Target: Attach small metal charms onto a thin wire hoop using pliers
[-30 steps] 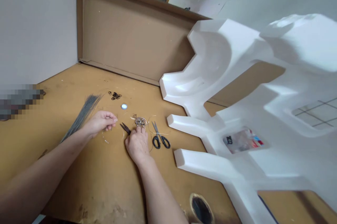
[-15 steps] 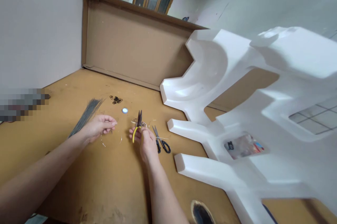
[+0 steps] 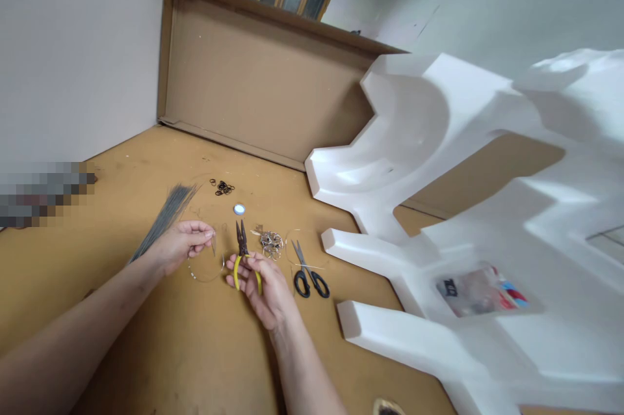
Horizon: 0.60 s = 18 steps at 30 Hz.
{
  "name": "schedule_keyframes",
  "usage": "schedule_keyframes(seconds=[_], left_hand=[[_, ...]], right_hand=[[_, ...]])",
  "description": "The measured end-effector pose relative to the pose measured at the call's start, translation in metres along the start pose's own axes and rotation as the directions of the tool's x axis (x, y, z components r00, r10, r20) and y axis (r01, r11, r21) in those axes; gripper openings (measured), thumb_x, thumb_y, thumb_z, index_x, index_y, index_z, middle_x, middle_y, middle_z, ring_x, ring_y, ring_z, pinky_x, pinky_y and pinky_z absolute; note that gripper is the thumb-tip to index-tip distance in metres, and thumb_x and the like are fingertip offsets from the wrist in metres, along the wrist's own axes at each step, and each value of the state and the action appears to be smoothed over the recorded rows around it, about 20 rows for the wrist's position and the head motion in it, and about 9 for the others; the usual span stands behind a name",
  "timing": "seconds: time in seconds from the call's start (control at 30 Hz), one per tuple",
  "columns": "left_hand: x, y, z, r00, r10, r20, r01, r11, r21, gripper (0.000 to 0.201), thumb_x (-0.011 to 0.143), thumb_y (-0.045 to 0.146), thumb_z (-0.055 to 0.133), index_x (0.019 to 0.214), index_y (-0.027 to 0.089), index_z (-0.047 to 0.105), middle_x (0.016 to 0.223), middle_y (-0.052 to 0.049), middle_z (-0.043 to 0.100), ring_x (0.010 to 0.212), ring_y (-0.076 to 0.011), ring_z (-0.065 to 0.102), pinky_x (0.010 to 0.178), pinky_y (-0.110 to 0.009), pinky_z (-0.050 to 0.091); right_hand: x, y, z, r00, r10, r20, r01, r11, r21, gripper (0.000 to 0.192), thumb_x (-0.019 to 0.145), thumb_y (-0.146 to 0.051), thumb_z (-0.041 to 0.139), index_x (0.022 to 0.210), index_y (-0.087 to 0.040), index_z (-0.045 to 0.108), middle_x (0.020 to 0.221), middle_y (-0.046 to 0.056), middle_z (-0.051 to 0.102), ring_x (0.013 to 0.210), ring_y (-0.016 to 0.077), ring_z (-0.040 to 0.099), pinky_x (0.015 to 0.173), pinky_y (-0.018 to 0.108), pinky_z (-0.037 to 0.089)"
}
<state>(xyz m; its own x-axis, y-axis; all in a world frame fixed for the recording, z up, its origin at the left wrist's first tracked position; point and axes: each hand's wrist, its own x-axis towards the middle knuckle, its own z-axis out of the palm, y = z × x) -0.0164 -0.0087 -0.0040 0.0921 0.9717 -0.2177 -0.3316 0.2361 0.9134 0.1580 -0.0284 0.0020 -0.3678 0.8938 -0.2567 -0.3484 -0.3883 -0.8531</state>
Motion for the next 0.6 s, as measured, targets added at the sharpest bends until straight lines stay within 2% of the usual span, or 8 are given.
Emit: schedule_keyframes(seconds=[0.1, 0.2, 0.4, 0.6], left_hand=[[0.001, 0.0, -0.0004, 1.0, 0.008, 0.001, -0.008, 1.0, -0.016, 0.022, 0.052, 0.028, 0.068, 0.06, 0.012, 0.055, 0.049, 0.003, 0.052, 0.039, -0.0024, 0.034, 0.041, -0.018, 0.02], [0.0022, -0.001, -0.0004, 1.0, 0.018, 0.002, -0.018, 0.999, -0.035, 0.02, 0.054, 0.027, 0.067, 0.059, 0.012, 0.055, 0.05, 0.002, 0.051, 0.039, -0.0023, 0.032, 0.041, -0.019, 0.019], [0.0006, 0.0008, 0.0007, 1.0, -0.002, 0.022, 0.003, 0.999, -0.047, 0.015, 0.056, 0.023, 0.065, 0.058, 0.012, 0.055, 0.05, 0.002, 0.05, 0.04, -0.0026, 0.031, 0.041, -0.019, 0.018], [-0.0029, 0.0037, 0.0039, 0.998, -0.047, 0.031, 0.049, 0.998, -0.04, 0.013, 0.056, 0.021, 0.064, 0.059, 0.012, 0.055, 0.05, 0.002, 0.05, 0.039, -0.0024, 0.032, 0.042, -0.019, 0.018]], right_hand=[[0.0001, 0.0015, 0.0018, 1.0, 0.003, -0.007, -0.003, 0.999, -0.05, 0.013, 0.064, -0.027, 0.063, 0.069, -0.019, 0.054, 0.075, 0.003, 0.063, 0.071, 0.0156, 0.058, 0.059, 0.028, 0.042], [0.0006, 0.0045, 0.0015, 0.997, -0.054, -0.045, 0.045, 0.981, -0.186, 0.018, 0.061, -0.029, 0.066, 0.063, -0.018, 0.051, 0.071, 0.002, 0.061, 0.066, 0.0129, 0.053, 0.057, 0.024, 0.038], [-0.0009, 0.0066, 0.0007, 0.989, -0.138, -0.05, 0.1, 0.882, -0.46, 0.028, 0.062, -0.041, 0.065, 0.063, -0.019, 0.047, 0.056, -0.004, 0.05, 0.051, 0.0086, 0.038, 0.051, 0.022, 0.028], [-0.0047, 0.0037, 0.0056, 0.987, -0.149, -0.057, 0.094, 0.831, -0.548, 0.034, 0.062, -0.048, 0.062, 0.064, -0.019, 0.044, 0.054, -0.006, 0.041, 0.05, 0.0074, 0.03, 0.05, 0.021, 0.023]])
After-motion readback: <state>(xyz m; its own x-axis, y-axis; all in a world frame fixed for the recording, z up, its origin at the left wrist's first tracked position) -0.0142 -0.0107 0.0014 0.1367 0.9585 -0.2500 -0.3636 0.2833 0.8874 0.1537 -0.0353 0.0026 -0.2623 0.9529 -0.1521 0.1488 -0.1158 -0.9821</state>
